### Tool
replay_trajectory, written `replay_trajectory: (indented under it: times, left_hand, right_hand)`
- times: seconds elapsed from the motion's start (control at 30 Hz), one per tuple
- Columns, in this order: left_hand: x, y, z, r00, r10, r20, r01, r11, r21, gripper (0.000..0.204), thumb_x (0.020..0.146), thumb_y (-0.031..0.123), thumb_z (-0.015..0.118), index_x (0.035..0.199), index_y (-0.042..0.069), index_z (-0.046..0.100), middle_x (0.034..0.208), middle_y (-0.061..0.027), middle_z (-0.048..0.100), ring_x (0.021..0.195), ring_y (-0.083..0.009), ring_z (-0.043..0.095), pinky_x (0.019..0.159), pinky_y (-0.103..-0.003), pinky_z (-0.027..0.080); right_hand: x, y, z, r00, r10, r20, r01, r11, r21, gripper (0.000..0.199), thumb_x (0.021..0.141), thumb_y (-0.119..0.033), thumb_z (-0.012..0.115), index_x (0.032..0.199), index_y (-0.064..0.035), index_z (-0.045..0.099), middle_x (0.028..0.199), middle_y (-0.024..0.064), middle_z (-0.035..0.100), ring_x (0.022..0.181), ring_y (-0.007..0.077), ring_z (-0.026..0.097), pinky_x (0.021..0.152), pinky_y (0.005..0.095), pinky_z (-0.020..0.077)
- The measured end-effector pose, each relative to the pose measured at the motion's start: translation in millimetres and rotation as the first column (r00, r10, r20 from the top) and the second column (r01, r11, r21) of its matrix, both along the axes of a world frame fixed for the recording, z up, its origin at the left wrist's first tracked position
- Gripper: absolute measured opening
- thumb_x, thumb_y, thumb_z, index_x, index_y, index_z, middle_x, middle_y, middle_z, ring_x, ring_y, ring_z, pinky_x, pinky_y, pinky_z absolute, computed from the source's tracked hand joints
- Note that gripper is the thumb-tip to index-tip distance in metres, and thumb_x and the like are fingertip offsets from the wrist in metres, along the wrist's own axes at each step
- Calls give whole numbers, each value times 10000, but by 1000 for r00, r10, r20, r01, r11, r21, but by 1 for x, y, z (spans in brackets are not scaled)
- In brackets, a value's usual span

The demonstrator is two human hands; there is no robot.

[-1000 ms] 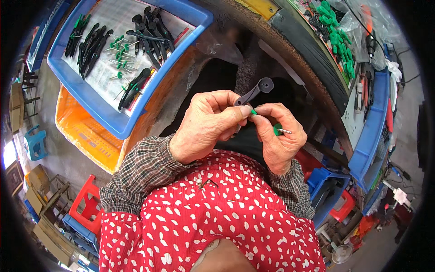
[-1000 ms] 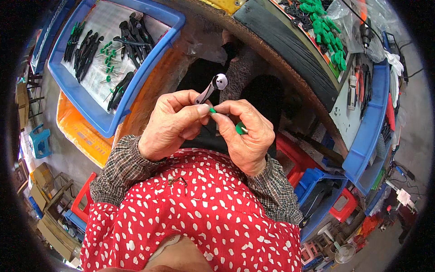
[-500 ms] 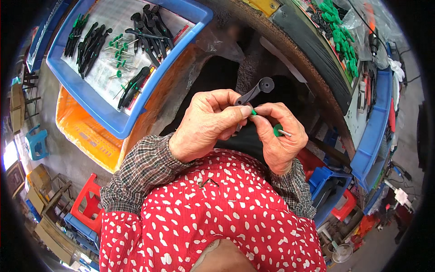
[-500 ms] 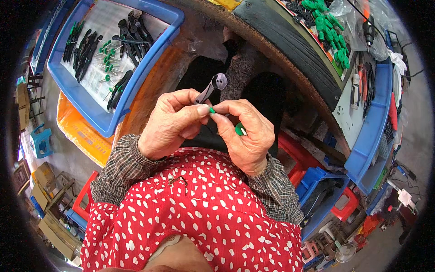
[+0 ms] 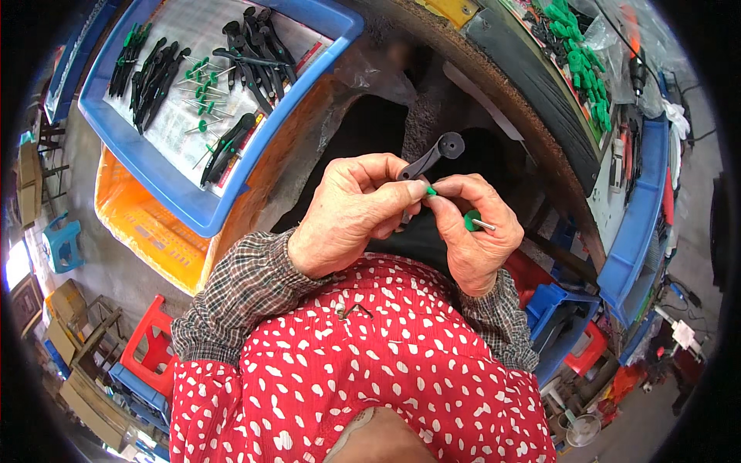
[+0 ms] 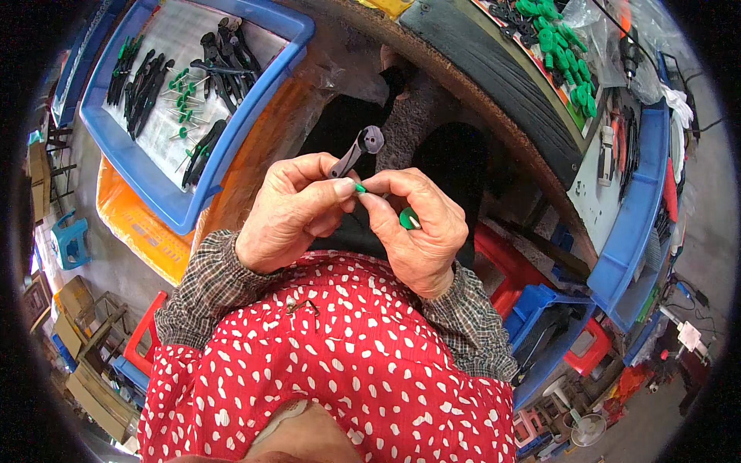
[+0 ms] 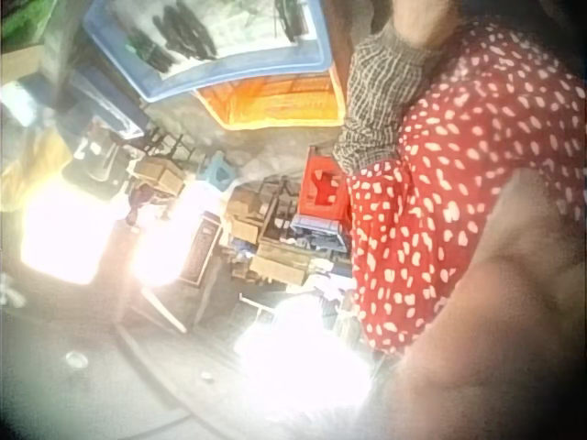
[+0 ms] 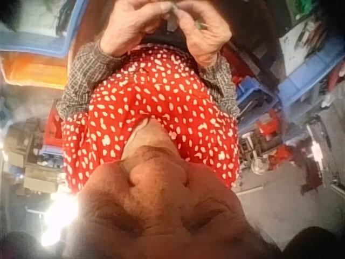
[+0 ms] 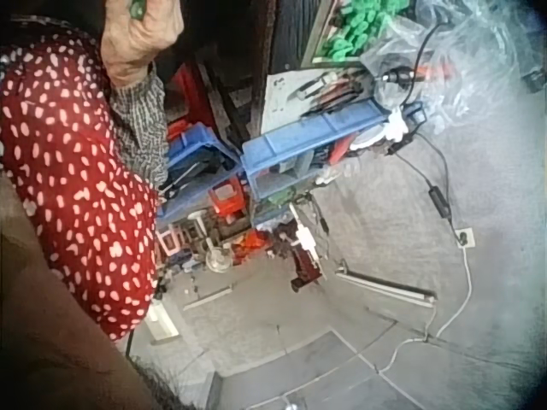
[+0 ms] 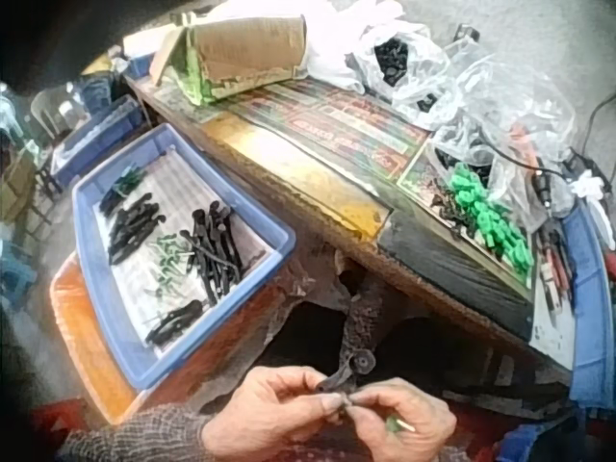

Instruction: The person assembles small black plastic parts by inserting green pins into them using a manual assembly tool.

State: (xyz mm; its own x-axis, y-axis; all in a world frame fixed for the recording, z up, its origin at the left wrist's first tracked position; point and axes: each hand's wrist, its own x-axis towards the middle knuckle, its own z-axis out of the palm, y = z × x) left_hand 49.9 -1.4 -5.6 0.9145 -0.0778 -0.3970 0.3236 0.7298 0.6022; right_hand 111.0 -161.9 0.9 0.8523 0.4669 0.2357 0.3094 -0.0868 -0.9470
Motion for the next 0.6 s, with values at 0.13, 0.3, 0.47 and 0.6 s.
replay_trajectory:
  times: [0.13,0.3,0.47,0.6]
  left_hand:
    - [0,0,0,1000,6,12,-6,1000,12,96,895,97,638,960,29,622,770,-31,628,514,-18,426,447,-168,300]
    - [-1,0,0,1000,19,19,-20,999,28,93,894,89,633,961,24,624,770,-33,631,516,-15,428,445,-162,299]
    - [-1,0,1,1000,7,0,-7,996,91,106,892,87,634,968,14,624,773,-35,631,517,-14,423,444,-163,295]
    - [-1,0,0,1000,15,13,-16,995,95,111,891,86,634,971,10,625,775,-37,632,515,-16,418,443,-166,290]
  right_hand:
    - [1,0,2,998,8,69,-5,999,-38,181,760,79,682,928,23,644,808,94,650,691,137,616,599,230,474]
    - [1,1,5,991,16,133,-6,998,-69,195,755,80,680,936,21,634,807,108,655,691,167,636,601,251,496]
    - [1,1,6,981,18,194,-1,996,-88,202,750,82,681,935,21,632,804,111,655,685,180,646,595,262,504]
    - [2,1,6,977,36,210,-13,994,-111,206,747,85,681,937,21,632,803,113,654,684,187,649,592,265,504]
